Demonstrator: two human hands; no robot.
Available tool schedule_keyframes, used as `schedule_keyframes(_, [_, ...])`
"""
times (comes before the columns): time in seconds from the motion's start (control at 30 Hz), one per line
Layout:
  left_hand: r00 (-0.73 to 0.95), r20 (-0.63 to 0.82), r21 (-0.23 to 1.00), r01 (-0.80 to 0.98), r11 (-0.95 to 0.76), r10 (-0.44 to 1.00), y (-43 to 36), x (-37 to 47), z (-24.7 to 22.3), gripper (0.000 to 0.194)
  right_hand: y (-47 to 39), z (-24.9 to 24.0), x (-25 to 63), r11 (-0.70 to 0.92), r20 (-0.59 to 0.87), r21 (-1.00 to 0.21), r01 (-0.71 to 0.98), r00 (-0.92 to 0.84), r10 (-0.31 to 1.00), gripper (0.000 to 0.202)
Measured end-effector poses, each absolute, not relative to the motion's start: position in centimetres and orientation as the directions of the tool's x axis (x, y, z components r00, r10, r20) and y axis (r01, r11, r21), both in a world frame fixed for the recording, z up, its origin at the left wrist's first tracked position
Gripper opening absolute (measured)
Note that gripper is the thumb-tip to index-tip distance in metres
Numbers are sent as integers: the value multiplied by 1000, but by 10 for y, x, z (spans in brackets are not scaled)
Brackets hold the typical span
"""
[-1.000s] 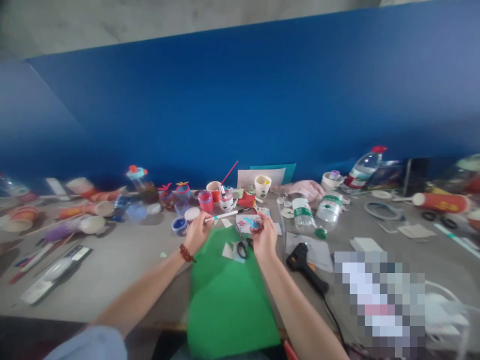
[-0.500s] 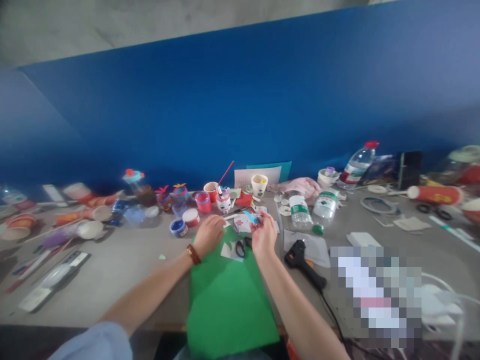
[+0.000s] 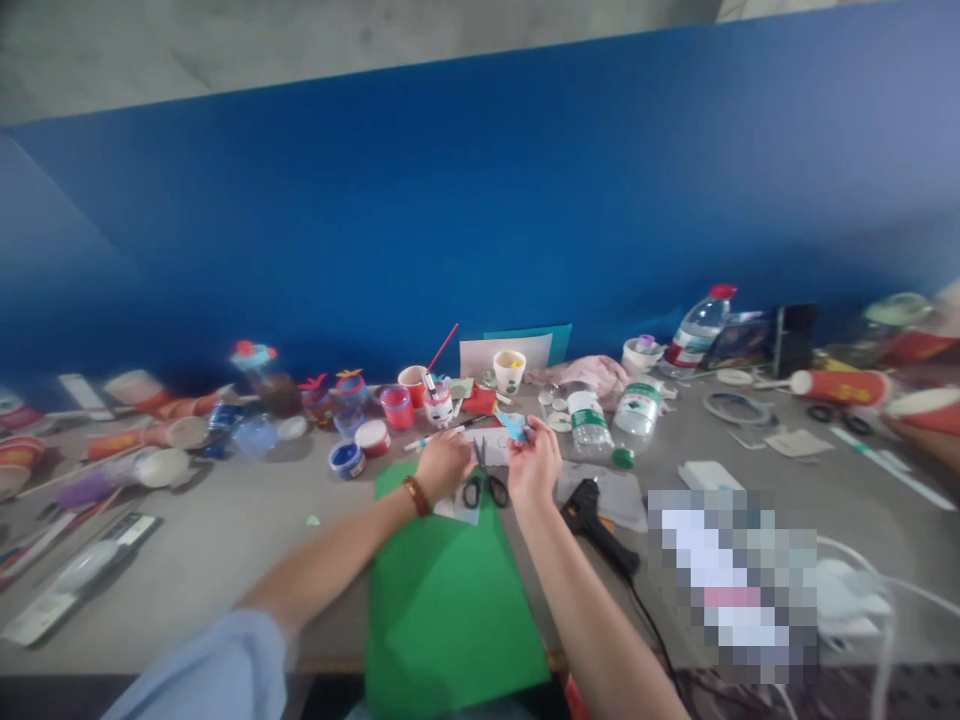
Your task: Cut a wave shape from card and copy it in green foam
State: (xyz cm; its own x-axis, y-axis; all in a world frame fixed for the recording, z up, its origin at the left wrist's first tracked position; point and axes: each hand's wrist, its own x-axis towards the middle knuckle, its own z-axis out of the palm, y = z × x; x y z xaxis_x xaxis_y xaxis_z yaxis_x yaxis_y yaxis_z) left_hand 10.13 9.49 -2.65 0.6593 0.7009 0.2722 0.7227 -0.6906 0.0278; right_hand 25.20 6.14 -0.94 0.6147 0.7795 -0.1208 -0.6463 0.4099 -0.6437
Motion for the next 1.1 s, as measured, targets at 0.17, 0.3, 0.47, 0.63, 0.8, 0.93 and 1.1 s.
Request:
schedule_keyframes(0.17, [640,281,63,731,-679,715,100,117,-28,18,62,-10,253,386,-142,-649,-655,603,785,19])
schedule_keyframes(0.3, [625,285,105,733,-672,727,94,112,-27,17,64,-15,253,314,-182,-660,-682,551,814,20])
schedule_keyframes(0.47, [640,266,148,711,-687,721,64,79,-26,22,62,-20,244,183,-196,-675,-715,413,889,20])
schedule_keyframes(0.63, [697,237,232,636,-737,676,32,47,-36,61,53,-21,222,97,-130,-691,-716,255,958,22])
schedule_keyframes(0.8, [749,137,244,608,-755,648,19,31,-42,85,52,-31,205,-16,-145,-761,-649,146,979,24])
schedule_keyframes(0.93, [778,97,240,587,-773,620,17,23,-40,92,64,-34,213,20,-156,-783,-622,227,961,24])
schedule_keyframes(1.1, [796,126,231,557,-798,592,10,11,-38,91,75,-30,233,112,-118,-798,-592,335,935,23])
